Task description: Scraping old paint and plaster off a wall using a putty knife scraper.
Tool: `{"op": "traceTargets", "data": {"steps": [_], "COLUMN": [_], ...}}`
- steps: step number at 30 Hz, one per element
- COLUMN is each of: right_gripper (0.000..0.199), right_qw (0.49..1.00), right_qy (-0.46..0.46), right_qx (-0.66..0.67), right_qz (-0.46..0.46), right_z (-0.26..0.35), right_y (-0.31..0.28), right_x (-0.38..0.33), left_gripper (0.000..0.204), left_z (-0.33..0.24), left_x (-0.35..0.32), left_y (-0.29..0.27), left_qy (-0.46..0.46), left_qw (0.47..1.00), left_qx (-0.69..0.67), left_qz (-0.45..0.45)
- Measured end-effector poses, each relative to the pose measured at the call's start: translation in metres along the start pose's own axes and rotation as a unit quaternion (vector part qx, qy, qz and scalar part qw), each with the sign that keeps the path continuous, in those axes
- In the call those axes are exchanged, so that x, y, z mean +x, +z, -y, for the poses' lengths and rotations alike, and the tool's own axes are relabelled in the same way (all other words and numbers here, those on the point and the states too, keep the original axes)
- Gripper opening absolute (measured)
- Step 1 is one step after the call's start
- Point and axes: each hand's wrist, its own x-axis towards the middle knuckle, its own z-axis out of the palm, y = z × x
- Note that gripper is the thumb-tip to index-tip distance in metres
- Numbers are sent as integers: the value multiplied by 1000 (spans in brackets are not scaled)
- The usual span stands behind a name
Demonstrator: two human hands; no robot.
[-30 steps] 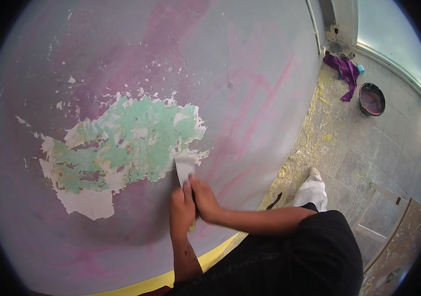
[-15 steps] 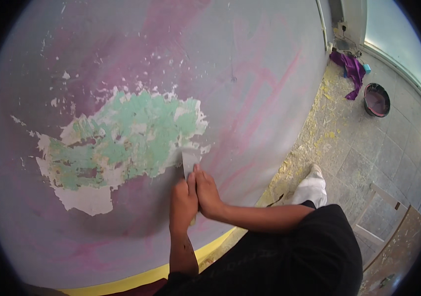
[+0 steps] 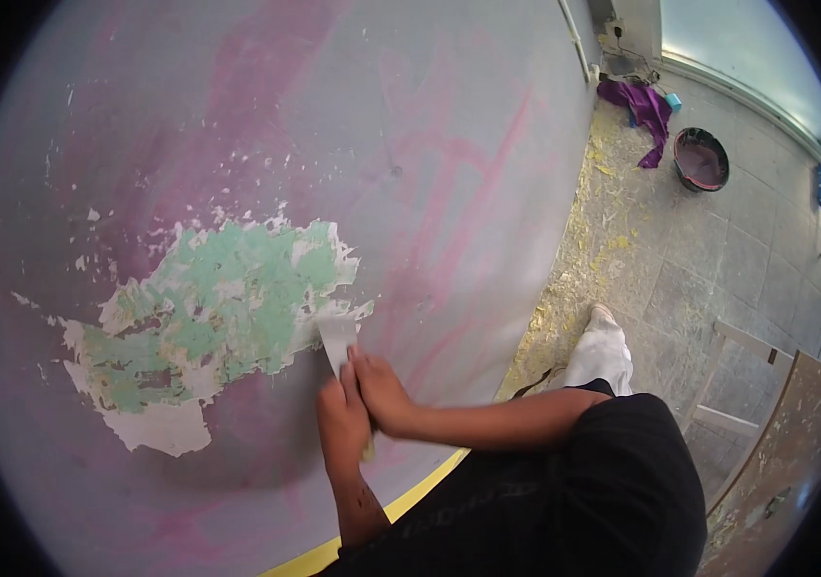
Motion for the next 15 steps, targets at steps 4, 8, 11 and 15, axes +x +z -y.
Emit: {"op": "traceTargets", "data": {"steps": [4, 8, 11, 15], "right_gripper": [39, 38, 39, 40], "right_qw": [947, 961, 971, 954], "right_qy": [112, 66, 67, 68], "right_qx": [301, 264, 227, 292], "right_qz": [-17, -37, 5, -11], "right_z": [17, 10, 14, 26], "right_y": [10, 4, 6, 16], "right_x": [15, -4, -2, 22], "left_gripper": [50, 52, 52, 52], "left_z": [-6, 9, 5, -8], "left_x": [30, 8, 5, 41], "left_y": [-11, 13, 2, -20], "left_qy": [-14, 56, -7, -114], "left_qw": [996, 998, 999, 985], "left_qx": [-8, -25, -24, -56], "left_qz": [87, -16, 23, 113]}}
